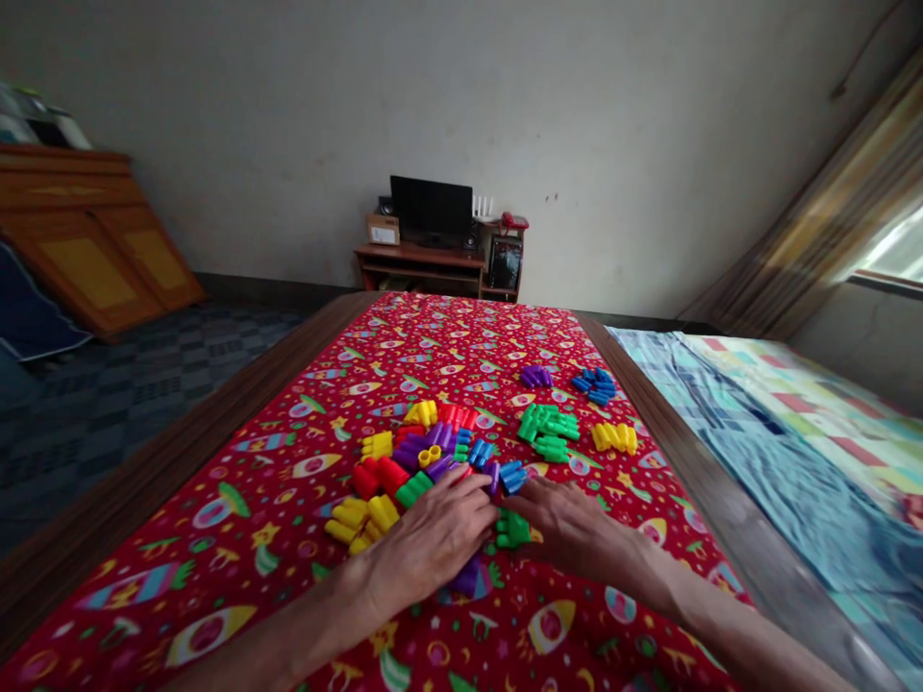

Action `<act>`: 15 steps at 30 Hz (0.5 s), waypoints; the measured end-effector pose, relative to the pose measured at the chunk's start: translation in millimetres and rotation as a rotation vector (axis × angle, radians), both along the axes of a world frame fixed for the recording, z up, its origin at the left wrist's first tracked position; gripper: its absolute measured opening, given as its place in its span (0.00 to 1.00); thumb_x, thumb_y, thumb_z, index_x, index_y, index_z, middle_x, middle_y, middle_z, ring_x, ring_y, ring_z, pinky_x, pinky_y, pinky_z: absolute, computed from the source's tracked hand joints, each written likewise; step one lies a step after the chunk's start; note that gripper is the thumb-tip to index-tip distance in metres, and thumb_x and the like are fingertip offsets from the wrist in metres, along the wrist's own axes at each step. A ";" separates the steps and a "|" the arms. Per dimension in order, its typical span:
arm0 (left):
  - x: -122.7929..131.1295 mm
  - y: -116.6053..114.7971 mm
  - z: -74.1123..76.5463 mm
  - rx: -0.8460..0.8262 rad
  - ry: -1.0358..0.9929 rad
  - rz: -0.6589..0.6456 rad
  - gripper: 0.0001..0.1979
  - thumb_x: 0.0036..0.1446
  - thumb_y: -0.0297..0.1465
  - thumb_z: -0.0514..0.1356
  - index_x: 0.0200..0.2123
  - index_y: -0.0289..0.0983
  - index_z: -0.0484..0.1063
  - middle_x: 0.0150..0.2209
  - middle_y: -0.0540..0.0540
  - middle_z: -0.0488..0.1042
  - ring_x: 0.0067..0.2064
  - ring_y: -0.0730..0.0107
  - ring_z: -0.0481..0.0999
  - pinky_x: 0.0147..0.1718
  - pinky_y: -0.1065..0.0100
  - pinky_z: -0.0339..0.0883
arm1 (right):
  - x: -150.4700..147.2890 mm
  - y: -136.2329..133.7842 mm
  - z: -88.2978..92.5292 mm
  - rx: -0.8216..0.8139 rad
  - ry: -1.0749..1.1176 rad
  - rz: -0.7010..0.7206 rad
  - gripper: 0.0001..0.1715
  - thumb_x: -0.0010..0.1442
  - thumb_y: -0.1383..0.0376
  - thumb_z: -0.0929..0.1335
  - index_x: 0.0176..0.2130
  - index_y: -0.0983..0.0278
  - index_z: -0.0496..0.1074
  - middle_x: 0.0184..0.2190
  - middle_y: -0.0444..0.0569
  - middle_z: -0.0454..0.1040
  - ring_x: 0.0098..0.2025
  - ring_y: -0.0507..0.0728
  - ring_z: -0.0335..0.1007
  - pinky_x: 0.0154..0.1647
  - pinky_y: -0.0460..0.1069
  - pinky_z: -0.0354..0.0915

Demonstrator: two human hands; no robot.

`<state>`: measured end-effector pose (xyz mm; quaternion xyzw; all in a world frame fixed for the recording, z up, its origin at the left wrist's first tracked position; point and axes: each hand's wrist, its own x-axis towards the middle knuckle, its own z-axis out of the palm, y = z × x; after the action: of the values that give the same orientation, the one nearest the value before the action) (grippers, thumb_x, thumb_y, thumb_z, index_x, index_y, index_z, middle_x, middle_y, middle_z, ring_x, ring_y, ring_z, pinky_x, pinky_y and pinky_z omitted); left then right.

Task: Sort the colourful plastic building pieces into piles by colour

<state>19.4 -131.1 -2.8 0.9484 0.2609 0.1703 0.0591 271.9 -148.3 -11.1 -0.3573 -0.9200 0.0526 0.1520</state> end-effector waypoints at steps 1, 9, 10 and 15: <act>0.4 1.9 3.7 -0.010 0.021 0.007 0.10 0.67 0.26 0.51 0.41 0.39 0.72 0.40 0.47 0.77 0.52 0.63 0.73 0.62 0.55 0.55 | -0.2 -5.1 -8.7 0.067 -0.006 -0.009 0.28 0.62 0.56 0.68 0.60 0.58 0.66 0.51 0.55 0.75 0.49 0.60 0.72 0.46 0.51 0.68; -7.9 13.3 21.5 0.026 -0.013 -0.009 0.12 0.67 0.27 0.51 0.38 0.38 0.74 0.37 0.46 0.76 0.42 0.65 0.75 0.50 0.61 0.67 | 28.3 52.1 25.4 0.179 0.060 -0.269 0.21 0.63 0.59 0.67 0.54 0.64 0.70 0.44 0.58 0.77 0.41 0.59 0.75 0.40 0.51 0.69; -11.3 16.0 20.1 0.053 -0.054 -0.008 0.12 0.67 0.27 0.50 0.41 0.38 0.74 0.41 0.45 0.77 0.45 0.65 0.75 0.51 0.61 0.67 | 32.9 61.4 31.1 0.193 0.079 -0.308 0.20 0.64 0.59 0.67 0.53 0.63 0.71 0.43 0.58 0.78 0.41 0.59 0.75 0.40 0.51 0.69; -31.3 40.6 8.3 0.134 -0.127 0.138 0.15 0.65 0.28 0.52 0.51 0.40 0.73 0.60 0.42 0.69 0.61 0.60 0.67 0.62 0.57 0.60 | 49.1 88.2 23.8 0.266 0.235 -0.322 0.18 0.64 0.55 0.65 0.48 0.62 0.74 0.43 0.57 0.78 0.45 0.60 0.75 0.46 0.53 0.69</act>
<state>-11.8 -90.4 5.5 0.9173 0.3092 0.2508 0.0003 321.0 -60.1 12.7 -0.4678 -0.8259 -0.0527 0.3103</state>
